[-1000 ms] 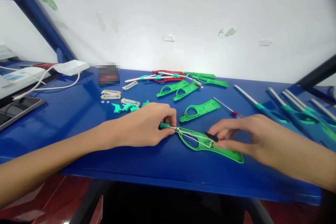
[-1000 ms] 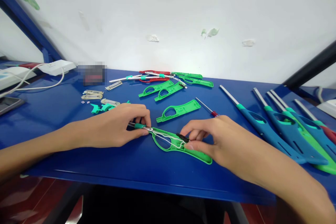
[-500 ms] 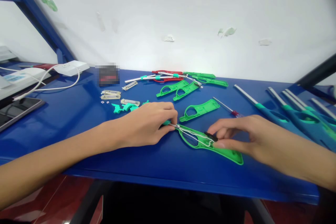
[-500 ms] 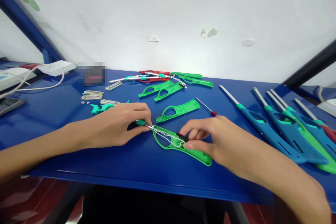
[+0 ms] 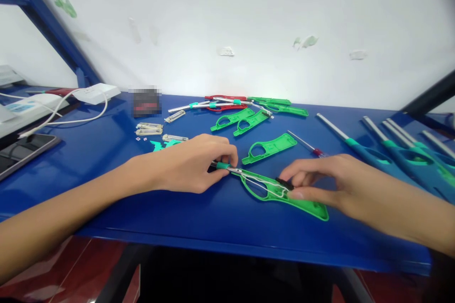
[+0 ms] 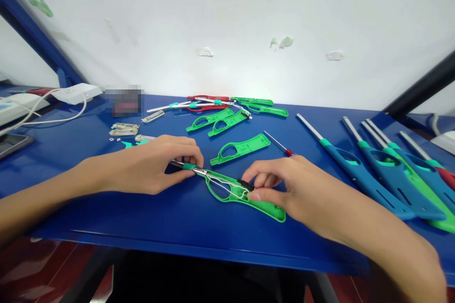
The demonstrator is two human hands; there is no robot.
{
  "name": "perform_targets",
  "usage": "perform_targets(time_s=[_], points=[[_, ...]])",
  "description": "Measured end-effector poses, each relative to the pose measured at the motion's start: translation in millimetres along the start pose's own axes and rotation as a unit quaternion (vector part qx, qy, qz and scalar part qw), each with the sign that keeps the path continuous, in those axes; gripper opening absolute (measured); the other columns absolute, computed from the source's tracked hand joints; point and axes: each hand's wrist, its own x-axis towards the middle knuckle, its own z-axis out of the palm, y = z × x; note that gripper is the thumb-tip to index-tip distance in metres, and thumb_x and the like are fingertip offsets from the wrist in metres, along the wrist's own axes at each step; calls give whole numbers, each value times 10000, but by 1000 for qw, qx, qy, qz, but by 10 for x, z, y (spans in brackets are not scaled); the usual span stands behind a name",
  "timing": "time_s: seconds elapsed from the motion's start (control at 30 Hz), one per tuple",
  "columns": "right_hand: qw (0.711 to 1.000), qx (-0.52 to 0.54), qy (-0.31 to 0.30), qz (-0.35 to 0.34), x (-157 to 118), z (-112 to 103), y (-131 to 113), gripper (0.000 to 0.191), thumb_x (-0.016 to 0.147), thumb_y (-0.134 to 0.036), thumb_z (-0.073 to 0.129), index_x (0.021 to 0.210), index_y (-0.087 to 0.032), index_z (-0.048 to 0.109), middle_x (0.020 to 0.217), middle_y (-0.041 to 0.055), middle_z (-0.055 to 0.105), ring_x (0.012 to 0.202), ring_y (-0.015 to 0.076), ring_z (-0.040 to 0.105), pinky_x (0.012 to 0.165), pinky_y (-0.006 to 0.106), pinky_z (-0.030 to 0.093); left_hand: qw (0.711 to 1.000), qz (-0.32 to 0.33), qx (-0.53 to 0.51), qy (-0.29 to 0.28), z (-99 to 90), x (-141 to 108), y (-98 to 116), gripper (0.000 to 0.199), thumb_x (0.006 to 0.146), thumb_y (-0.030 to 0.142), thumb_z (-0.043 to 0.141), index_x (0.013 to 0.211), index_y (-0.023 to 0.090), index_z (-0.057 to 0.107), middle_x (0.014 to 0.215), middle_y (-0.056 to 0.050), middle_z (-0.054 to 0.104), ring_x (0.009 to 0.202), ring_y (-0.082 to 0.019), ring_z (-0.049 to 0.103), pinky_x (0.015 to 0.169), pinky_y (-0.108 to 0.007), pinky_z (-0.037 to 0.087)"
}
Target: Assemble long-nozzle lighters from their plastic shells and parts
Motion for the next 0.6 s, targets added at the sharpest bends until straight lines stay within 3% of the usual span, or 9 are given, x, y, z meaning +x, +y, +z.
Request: perform_targets(time_s=[0.17,0.37,0.6], points=[[1000,-13,5,10,-7,3,-14,353,961,-577,650,1170,-323,778,963,26,786,866,220,745,759,323,591,998,13,62,-2,57,-12,-9,166,1018,204,537,1101,208,681,1106,-56,664,981,-223,655,835,-347,488],[999,-47,12,21,36,55,97,473,878,-690,740,1190,-335,738,940,12,769,851,220,718,763,342,561,989,56,138,6,105,-7,-10,174,1017,154,525,1120,180,662,1145,-69,657,967,-220,666,728,-325,479],[997,-56,42,41,84,171,24,297,834,-522,798,1050,-325,746,744,-49,702,651,162,655,615,305,468,974,99,202,25,122,32,-54,176,1016,116,506,1090,165,658,1057,-55,680,934,-221,676,784,-347,494]])
